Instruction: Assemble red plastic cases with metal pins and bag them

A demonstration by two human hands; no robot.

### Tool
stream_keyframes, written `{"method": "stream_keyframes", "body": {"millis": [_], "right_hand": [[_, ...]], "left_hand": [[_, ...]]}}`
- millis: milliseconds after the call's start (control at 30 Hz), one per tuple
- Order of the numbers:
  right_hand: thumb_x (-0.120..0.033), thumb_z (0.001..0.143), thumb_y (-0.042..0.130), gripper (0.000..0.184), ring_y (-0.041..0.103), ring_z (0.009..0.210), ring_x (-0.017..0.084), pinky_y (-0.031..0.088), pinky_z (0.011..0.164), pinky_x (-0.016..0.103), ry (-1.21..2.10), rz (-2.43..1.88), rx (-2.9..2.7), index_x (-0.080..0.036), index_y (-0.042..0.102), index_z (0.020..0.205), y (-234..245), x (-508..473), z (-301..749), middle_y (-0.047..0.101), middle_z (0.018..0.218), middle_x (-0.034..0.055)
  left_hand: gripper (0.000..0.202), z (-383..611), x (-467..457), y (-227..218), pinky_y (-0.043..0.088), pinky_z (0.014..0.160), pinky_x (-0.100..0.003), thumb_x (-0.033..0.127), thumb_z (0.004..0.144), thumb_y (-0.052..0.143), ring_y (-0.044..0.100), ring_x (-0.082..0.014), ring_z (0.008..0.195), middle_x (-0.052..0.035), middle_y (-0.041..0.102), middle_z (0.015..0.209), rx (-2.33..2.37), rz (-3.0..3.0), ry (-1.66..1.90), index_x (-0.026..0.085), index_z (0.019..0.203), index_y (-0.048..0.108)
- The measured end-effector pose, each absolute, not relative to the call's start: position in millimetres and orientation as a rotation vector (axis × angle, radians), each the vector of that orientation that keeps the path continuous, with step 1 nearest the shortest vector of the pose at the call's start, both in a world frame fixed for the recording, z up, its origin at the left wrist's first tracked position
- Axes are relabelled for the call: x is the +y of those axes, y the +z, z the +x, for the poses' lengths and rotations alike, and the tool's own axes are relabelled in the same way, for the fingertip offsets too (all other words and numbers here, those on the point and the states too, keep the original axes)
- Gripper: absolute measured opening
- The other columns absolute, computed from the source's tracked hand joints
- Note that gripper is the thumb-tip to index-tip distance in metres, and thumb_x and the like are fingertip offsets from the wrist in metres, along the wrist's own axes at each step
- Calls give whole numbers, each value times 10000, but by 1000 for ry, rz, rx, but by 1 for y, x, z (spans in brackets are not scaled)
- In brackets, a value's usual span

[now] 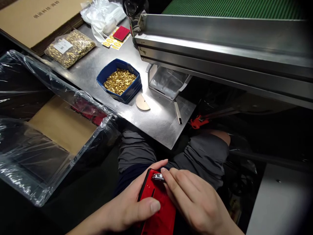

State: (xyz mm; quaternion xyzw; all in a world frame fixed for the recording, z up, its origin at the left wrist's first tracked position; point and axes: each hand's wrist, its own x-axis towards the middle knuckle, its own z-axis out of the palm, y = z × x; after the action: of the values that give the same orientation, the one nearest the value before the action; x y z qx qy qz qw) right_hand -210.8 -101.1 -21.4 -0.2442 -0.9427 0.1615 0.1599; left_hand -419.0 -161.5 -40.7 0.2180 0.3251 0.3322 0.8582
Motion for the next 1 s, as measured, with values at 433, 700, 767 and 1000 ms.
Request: {"method": "stream_keyframes", "body": {"millis": [433, 700, 767, 1000], "right_hand": [[-196, 976, 613, 255, 692, 983, 179, 581, 838, 251, 967, -1375, -2082, -227, 651, 1226, -35, -86, -191, 716, 1123, 56], [-289, 953, 608, 228, 692, 573, 113, 551, 486, 146, 1474, -1465, -1904, -288, 713, 1156, -12, -120, -202, 758, 885, -6], [-273, 945, 595, 225, 679, 570, 112, 544, 494, 154, 1593, -1439, -1927, -292, 718, 1132, -10, -125, -209, 726, 818, -16], [-265, 934, 565, 193, 686, 701, 124, 540, 592, 189, 1743, -1442, -1987, -299, 697, 1071, -10, -125, -221, 703, 892, -21]], "left_hand": [[874, -418, -169, -54, 429, 1044, -489, 550, 866, 667, 601, -297, 1157, -103, 619, 1294, 732, 343, 628, 283, 1575, 231], [1055, -418, -169, -50, 357, 1128, -553, 547, 804, 762, 528, -364, 1305, -147, 528, 1437, 713, 350, 717, 282, 1598, 120], [1102, -416, -170, -49, 385, 1103, -543, 524, 764, 812, 564, -353, 1256, -139, 557, 1393, 740, 364, 720, 303, 1595, 122], [1053, -409, -171, -45, 452, 1000, -456, 491, 718, 856, 605, -291, 1121, -115, 579, 1301, 819, 419, 733, 304, 1552, 241]]}}
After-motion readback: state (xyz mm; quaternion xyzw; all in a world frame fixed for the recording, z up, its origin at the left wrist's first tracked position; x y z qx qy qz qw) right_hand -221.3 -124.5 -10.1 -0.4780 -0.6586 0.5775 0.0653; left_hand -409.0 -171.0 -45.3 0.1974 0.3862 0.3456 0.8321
